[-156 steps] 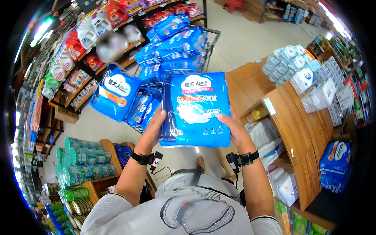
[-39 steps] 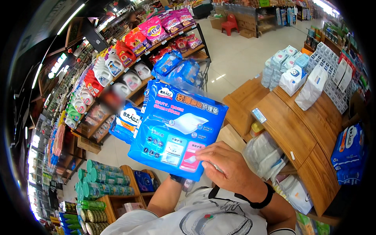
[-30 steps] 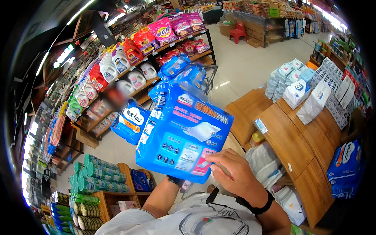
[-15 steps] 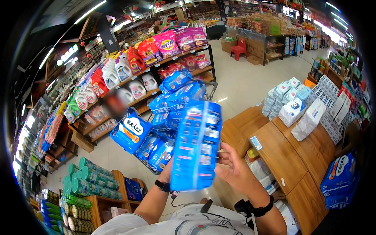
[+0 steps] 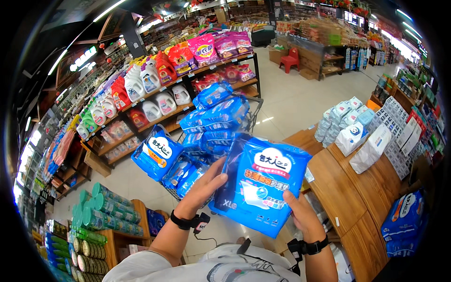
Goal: The person picks up blue packages from a wooden table, turns them over to examine them, and places them into a metal shopping cart.
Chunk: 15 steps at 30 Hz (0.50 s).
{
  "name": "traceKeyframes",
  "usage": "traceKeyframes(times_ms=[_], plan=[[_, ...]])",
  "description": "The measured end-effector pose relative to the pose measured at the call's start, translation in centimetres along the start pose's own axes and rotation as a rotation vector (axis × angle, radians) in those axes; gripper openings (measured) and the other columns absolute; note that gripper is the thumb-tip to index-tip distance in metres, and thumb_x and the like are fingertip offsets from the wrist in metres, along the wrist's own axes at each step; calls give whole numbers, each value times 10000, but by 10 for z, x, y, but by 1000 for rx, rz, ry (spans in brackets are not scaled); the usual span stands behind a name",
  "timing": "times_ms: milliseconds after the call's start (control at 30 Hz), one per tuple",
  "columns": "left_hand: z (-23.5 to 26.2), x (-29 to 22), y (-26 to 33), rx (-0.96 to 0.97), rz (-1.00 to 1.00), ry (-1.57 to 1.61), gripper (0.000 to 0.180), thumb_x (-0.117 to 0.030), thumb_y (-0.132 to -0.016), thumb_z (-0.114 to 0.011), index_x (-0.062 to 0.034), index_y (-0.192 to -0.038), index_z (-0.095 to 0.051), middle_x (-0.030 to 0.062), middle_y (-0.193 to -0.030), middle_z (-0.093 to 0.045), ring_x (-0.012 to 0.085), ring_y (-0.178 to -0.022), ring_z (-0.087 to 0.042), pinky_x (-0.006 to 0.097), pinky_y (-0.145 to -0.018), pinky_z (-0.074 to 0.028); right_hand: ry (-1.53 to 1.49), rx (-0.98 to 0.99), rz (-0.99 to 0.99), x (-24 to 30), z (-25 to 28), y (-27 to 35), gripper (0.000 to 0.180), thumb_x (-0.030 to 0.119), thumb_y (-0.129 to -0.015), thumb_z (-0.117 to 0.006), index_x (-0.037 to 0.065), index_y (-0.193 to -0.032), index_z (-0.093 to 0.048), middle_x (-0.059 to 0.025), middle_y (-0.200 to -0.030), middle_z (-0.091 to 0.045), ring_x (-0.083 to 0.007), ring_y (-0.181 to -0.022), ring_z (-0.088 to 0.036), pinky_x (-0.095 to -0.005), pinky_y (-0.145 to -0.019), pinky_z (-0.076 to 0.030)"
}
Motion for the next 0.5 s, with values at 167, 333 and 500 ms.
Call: traceKeyframes(times_ms=[167,333,500], plan=[[-37,-30,5,195,-100,-107,815,-462,-970,-617,-25,-1583,-304,215,-1583,-380,336,-1457,-386,434,-1188,-308,-510,-89,72,-22,30,-10,730,527,-991,-602,47,-1506,-409,-171,-1453,-554,-297,-1279,-588,-457,-1063,-509],[-64,-71,22,252,-401,-32,705,-416,-969,-624,-9,-1512,-434,156,-1493,-482,273,-1344,-507,433,-1136,-370,-729,-48,53,-46,46,-15,721,563,-979,-561,80,-1501,-445,-162,-1424,-587,-301,-1234,-623,-469,-1057,-521],[-46,-37,-2,37,-246,68,600,-390,-1005,-574,0,-1450,-474,157,-1424,-541,260,-1305,-539,418,-1091,-416,-718,-127,101,-54,63,-8,690,565,-987,-546,81,-1473,-473,-156,-1342,-641,-274,-1114,-686,-414,-927,-603]])
Point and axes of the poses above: each hand's wrist, its own y-axis away from the middle knuckle, its own z-axis out of the back of the hand, x = y × z, the point moved 10 cm from there along -y, towards the middle knuckle
